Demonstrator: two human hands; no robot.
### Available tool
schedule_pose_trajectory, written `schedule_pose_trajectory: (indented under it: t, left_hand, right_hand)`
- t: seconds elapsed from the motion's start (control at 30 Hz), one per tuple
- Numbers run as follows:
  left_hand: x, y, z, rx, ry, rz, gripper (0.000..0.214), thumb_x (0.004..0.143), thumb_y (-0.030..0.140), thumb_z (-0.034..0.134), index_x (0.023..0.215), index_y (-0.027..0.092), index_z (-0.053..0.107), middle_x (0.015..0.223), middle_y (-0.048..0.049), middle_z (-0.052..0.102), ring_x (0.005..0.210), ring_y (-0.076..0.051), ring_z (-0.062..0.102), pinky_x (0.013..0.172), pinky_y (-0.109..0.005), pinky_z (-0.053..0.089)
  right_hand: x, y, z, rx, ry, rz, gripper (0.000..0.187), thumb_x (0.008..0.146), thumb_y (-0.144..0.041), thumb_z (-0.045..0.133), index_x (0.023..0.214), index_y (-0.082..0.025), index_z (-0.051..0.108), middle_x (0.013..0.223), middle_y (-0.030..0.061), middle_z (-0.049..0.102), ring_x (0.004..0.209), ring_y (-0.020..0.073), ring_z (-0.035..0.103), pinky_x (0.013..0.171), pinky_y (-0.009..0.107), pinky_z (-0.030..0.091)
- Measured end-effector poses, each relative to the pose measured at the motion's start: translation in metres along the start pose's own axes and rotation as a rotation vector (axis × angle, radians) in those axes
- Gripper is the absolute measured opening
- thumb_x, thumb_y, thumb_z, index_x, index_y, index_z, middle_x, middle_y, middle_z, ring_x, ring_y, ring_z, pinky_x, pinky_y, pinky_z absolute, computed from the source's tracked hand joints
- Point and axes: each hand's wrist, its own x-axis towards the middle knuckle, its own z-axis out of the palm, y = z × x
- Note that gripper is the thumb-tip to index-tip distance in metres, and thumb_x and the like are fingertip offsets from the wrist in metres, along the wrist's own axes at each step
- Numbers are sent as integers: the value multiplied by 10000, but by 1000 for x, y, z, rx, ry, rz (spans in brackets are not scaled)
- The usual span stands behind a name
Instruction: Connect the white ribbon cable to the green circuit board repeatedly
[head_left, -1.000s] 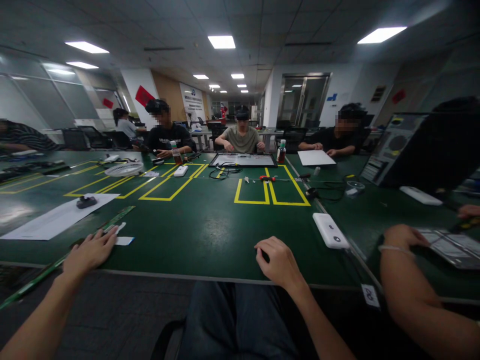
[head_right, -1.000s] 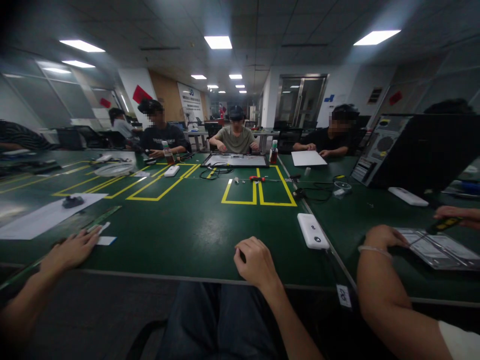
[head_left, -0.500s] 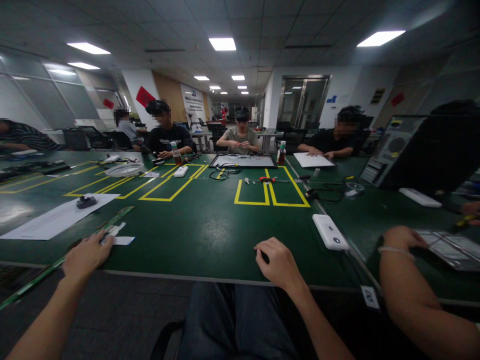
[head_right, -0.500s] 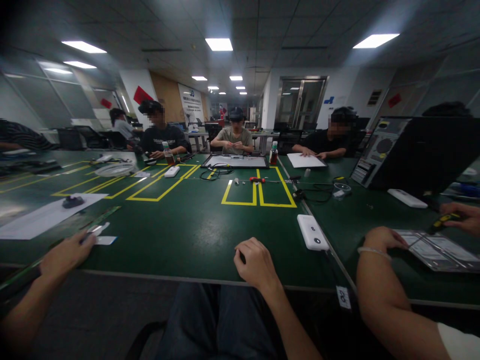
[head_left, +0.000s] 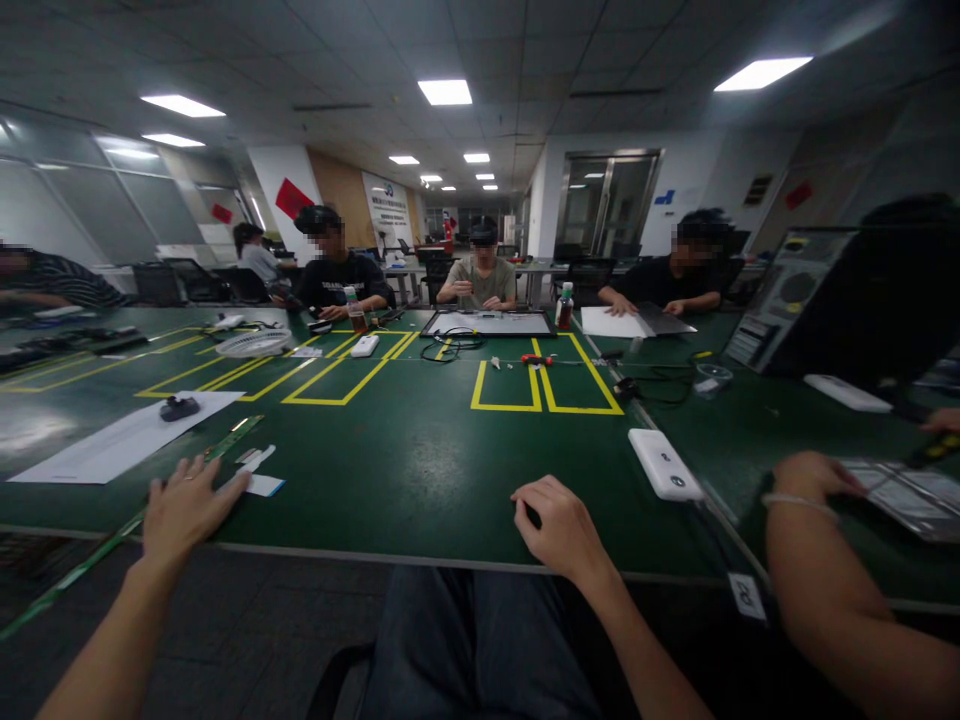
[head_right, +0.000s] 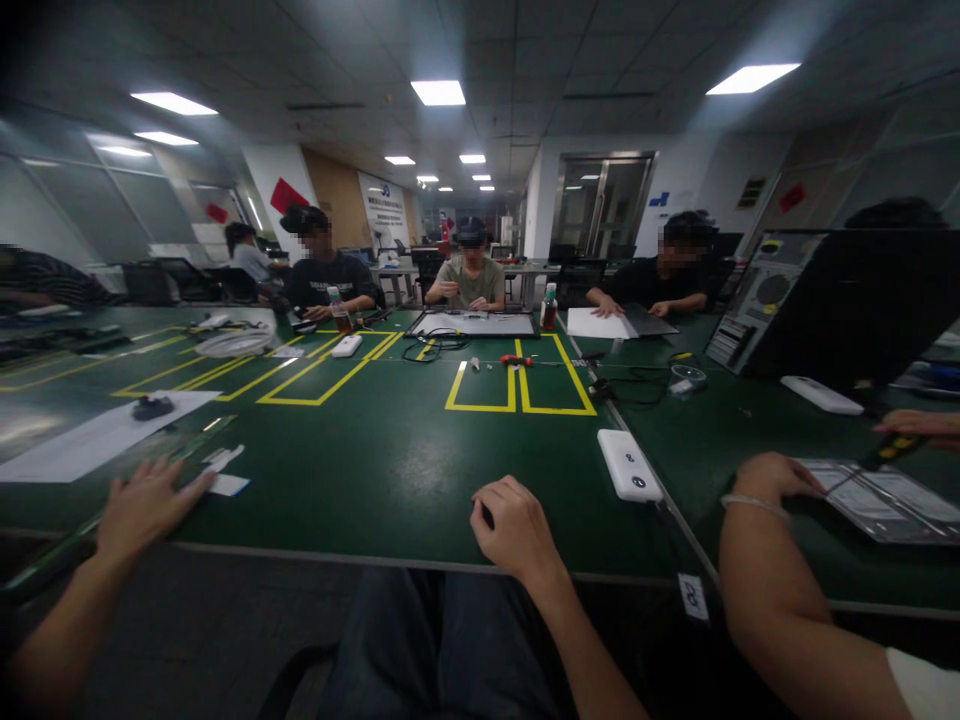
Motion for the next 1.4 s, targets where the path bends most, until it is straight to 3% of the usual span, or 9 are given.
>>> schedule_pose_trajectory:
  t: [0.07, 0.17, 0.3, 0.4, 0.53, 0.67, 0.77, 0.97, 1.4]
  left_hand:
    - [-5, 9, -8, -62, 45, -24, 639, 984, 464, 346, 1454, 114, 601, 1423, -175, 648, 1326, -368, 577, 1061, -450, 452]
    - [-8, 28, -20, -186, -46, -187, 629, 960, 521, 371, 1420, 197, 653, 1244, -157, 745, 1107, -403, 695, 851, -435, 538]
    - [-8, 68, -27, -246, -196, -128, 691, 970, 558, 358, 1396, 91, 637, 1217, -254, 720, 1069, -451, 703, 789, -473, 556]
    - [-13, 111, -23, -298, -189, 57, 575, 1001, 407, 330, 1362, 68, 621, 1304, -248, 677, 1139, -384, 693, 920, -466, 548]
    - [-41, 180, -17, -409, -31, 439, 552, 1020, 271, 277, 1455, 35, 522, 1520, -232, 534, 1425, -322, 511, 1193, -468, 391]
    - [-97, 240, -28, -484, -40, 753, 550, 1043, 281, 319, 1547, 108, 456, 1611, -164, 455, 1533, -299, 375, 1263, -492, 317]
    - [-148, 268, -46, -559, -47, 996, 555, 1054, 245, 352, 1605, 189, 384, 1672, -90, 361, 1568, -250, 302, 1294, -471, 279]
    - [-207, 286, -71, -594, 12, 1110, 651, 1036, 148, 385, 1660, 258, 235, 1705, -24, 274, 1589, -210, 229, 1307, -484, 268]
    - [-207, 282, -75, -577, 79, 1078, 629, 1102, 353, 377, 1678, 264, 142, 1718, -26, 238, 1602, -219, 169, 1306, -454, 266]
  right_hand:
    - [0, 0, 0, 2, 1, 0, 206, 935, -114, 580, 991, -239, 734, 969, 31, 761, 941, 205, 663, 883, 336, 538]
    - [0, 0, -1, 4, -5, -2, 209, 935, -113, 575, 989, -238, 735, 970, 32, 761, 939, 205, 663, 886, 337, 539]
    - [0, 0, -1, -2, -10, 3, 202, 933, -118, 575, 970, -237, 735, 963, 30, 762, 941, 201, 664, 883, 329, 538]
    - [-1, 0, -1, -6, -7, 13, 194, 938, -125, 574, 968, -235, 731, 964, 26, 761, 945, 196, 663, 887, 325, 535]
    - [-1, 0, -1, 7, -8, 3, 204, 946, -124, 559, 971, -237, 727, 971, 31, 761, 950, 202, 664, 889, 332, 534]
    - [-2, 0, -2, 8, 37, -20, 231, 948, -131, 552, 1055, -231, 732, 1052, 49, 762, 1022, 215, 664, 943, 352, 524]
    - [-3, 2, 0, 1, 76, -41, 270, 940, -134, 561, 1132, -218, 730, 1171, 58, 752, 1134, 221, 656, 1023, 374, 496]
    - [-5, 7, 8, 10, 11, -37, 314, 941, -138, 557, 1188, -220, 734, 1232, 44, 756, 1172, 197, 689, 1053, 363, 497]
    - [-3, 4, 4, 19, -64, -77, 352, 931, -159, 577, 1233, -247, 735, 1254, 49, 748, 1218, 215, 664, 1070, 386, 489]
